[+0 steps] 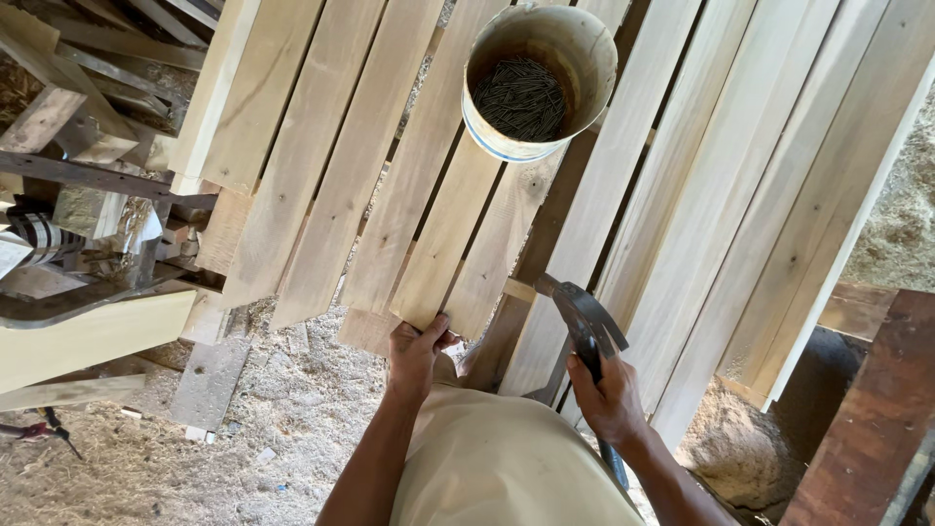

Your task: The person hammers nails into wooden planks to assemble a wooden pallet. They repeatedly pick nails from a bucket and drive them into the wood using a hammer, securing the planks together.

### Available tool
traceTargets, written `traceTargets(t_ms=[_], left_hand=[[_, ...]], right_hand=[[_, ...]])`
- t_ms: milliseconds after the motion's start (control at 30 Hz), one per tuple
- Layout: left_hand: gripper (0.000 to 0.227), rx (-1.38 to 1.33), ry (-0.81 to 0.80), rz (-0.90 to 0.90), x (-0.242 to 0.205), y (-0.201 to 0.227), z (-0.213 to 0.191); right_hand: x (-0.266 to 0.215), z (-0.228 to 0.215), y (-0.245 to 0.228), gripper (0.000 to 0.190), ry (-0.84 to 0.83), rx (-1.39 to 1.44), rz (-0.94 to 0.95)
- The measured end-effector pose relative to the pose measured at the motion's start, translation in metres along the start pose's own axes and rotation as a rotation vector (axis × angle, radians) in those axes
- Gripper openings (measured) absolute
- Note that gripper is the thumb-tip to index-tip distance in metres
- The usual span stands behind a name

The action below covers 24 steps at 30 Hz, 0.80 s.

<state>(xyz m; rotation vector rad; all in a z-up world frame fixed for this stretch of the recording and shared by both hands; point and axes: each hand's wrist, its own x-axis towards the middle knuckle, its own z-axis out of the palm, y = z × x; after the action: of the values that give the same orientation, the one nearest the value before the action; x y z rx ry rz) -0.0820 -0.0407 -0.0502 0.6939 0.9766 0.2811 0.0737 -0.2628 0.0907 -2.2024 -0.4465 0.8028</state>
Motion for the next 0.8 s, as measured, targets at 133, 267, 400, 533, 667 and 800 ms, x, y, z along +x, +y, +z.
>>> traceTargets(t_ms=[133,267,400,533,667,800], left_hand=[[0.012,0.023,0.045,-0.008,-0.002,-0.001,0.002],[0.015,0.110,0.089,-0.007,0.000,-0.001,0.004],[0.017,0.141,0.111,0.005,0.002,-0.005,0.002],[0.018,0.139,0.102,0.029,0.003,-0.006,0.000],[0.015,0.145,0.101,0.003,0.004,-0.005,0.000],[0.012,0.113,0.081,-0.006,0.001,-0.002,-0.001]], right_hand=[[0.000,0.002,-0.020,0.040,0.029,0.010,-0.144],[-0.004,-0.003,-0.034,0.048,-0.040,0.111,-0.375],[0.001,0.004,-0.031,0.040,-0.069,-0.042,-0.267],[0.006,0.018,-0.016,0.047,-0.022,-0.055,-0.286],[-0.001,0.016,-0.003,0.052,0.028,-0.021,-0.265],[-0.011,0.011,0.000,0.051,0.046,-0.007,-0.146]])
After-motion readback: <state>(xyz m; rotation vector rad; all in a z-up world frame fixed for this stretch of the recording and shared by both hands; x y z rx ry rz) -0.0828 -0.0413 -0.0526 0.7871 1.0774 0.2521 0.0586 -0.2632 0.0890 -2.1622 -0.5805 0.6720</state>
